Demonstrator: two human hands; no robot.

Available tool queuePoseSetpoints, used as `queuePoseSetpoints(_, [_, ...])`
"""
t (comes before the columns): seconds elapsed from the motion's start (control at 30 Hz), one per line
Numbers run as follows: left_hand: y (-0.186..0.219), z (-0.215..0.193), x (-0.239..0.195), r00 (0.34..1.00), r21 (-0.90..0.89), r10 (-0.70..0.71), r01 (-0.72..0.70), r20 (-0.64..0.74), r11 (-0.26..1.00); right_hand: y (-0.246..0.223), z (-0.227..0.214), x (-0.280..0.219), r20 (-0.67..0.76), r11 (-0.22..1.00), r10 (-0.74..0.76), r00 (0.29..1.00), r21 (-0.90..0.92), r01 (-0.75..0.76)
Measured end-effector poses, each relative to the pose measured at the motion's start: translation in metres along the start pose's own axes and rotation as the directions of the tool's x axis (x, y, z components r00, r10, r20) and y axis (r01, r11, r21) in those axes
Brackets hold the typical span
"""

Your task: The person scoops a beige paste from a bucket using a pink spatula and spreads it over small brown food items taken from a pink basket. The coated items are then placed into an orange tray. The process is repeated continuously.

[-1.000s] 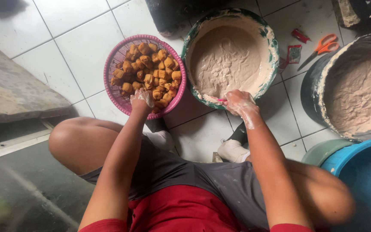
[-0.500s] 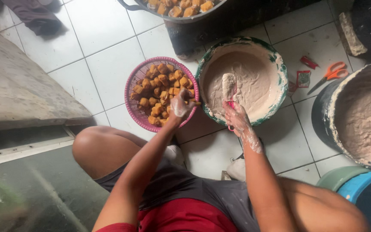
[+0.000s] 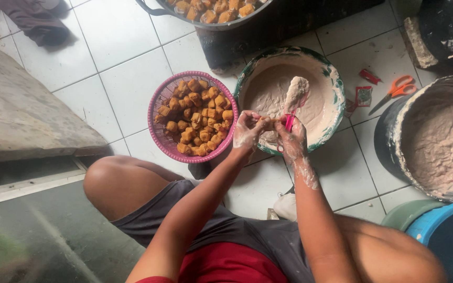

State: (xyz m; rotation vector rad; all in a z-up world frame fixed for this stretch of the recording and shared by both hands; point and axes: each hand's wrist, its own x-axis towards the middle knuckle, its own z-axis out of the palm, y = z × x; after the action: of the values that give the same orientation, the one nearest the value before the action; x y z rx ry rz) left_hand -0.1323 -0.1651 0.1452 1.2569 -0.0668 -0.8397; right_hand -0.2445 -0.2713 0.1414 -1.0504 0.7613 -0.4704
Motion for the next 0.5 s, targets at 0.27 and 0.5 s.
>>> queuePoseSetpoints(0.27, [-0.006, -0.018, 0.023, 0.947, 0.196, -0.207, 0.161, 0.245, 0.967, -0.016, 0.004, -0.002, 0.059, 0.967, -0.129, 0.990, -0.213, 0.139])
queuePoseSetpoints(0.5, [0.047, -0.005, 0.029, 0.971, 0.512, 0.093, 0.033, -0.219, 0.858, -0.019, 0.019, -0.011, 0.070, 0.971, 0.117, 0.991, -0.218, -0.099])
